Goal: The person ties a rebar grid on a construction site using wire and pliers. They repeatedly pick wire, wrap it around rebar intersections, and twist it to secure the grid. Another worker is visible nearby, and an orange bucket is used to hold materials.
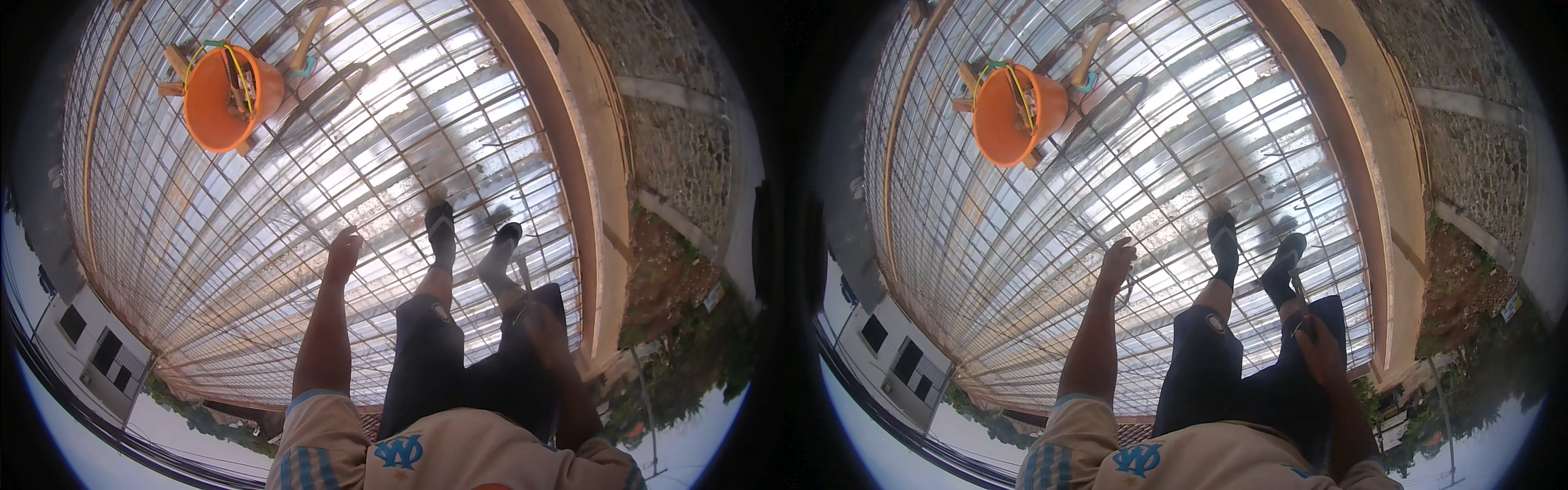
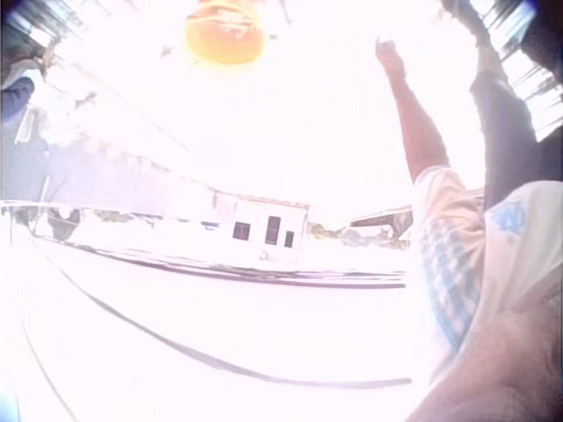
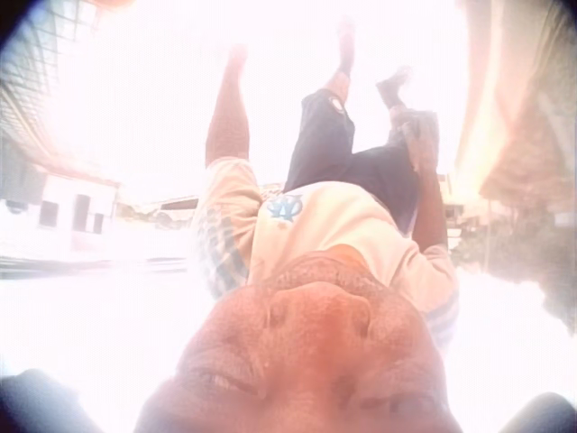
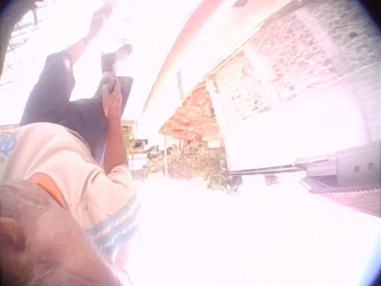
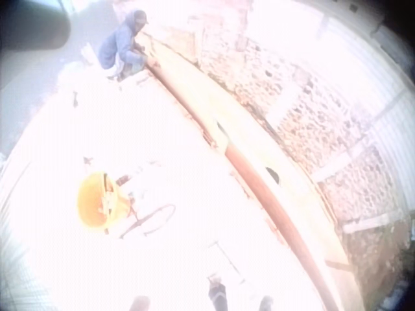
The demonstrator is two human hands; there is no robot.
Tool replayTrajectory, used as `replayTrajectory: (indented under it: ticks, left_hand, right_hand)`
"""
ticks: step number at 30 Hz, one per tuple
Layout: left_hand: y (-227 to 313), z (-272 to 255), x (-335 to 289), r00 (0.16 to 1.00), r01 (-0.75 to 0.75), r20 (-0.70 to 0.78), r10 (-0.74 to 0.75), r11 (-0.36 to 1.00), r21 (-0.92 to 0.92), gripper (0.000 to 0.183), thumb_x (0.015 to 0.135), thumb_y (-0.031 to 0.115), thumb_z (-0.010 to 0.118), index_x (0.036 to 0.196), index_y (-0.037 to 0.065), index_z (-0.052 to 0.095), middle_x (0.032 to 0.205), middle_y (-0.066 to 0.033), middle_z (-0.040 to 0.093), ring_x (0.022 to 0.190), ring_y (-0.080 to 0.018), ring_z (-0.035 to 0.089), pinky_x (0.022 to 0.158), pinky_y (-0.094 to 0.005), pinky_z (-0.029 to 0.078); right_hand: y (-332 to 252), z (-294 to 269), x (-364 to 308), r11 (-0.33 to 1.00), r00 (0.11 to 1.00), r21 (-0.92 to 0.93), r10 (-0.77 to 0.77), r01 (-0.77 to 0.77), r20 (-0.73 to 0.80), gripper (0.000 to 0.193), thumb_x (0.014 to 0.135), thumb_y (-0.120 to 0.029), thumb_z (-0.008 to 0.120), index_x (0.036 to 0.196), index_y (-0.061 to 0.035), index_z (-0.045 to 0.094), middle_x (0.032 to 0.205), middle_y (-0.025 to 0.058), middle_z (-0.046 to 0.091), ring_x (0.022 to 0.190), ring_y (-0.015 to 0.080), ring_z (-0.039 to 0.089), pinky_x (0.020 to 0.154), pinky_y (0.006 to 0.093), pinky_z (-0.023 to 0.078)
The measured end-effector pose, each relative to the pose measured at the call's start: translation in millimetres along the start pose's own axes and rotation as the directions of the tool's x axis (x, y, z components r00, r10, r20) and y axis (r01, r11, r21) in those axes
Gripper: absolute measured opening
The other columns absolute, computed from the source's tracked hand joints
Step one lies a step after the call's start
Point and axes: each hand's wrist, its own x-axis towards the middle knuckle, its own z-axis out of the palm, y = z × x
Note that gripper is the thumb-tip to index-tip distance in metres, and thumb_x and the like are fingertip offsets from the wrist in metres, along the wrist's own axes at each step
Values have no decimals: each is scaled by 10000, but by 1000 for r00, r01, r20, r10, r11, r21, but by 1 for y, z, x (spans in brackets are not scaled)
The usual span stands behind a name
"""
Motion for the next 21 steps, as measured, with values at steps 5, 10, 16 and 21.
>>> replayTrajectory:
  ticks: [5,10,16,21]
  left_hand:
    - [31,95,-84,955,140,284,-81,971,-194,424,884,245,567,1241,20,530,978,-84,626,843,-151,607,753,-300,504]
    - [164,88,-127,871,36,414,265,806,-591,384,870,172,588,1209,-1,536,843,-77,588,774,-159,577,643,-319,462]
    - [329,67,-180,274,-191,233,933,290,-938,264,830,28,611,1091,62,580,711,-123,564,541,-178,538,506,-333,407]
    - [383,93,-232,240,-236,62,969,120,-964,124,900,234,564,955,130,605,623,-79,543,420,-140,426,375,-268,253]
  right_hand:
    - [-20,20,26,886,964,394,180,-246,196,479,861,-177,616,1263,7,432,776,76,573,612,144,568,534,286,467]
    - [-40,20,50,807,925,486,185,-335,332,471,833,-129,631,1228,26,428,729,60,545,539,115,523,481,269,437]
    - [-27,8,55,931,982,364,-86,19,168,419,841,-132,616,1177,51,446,706,64,534,553,120,528,495,280,440]
    - [-25,-2,67,837,972,534,-12,-119,235,392,850,-121,591,1160,69,447,699,64,526,575,117,530,518,276,444]
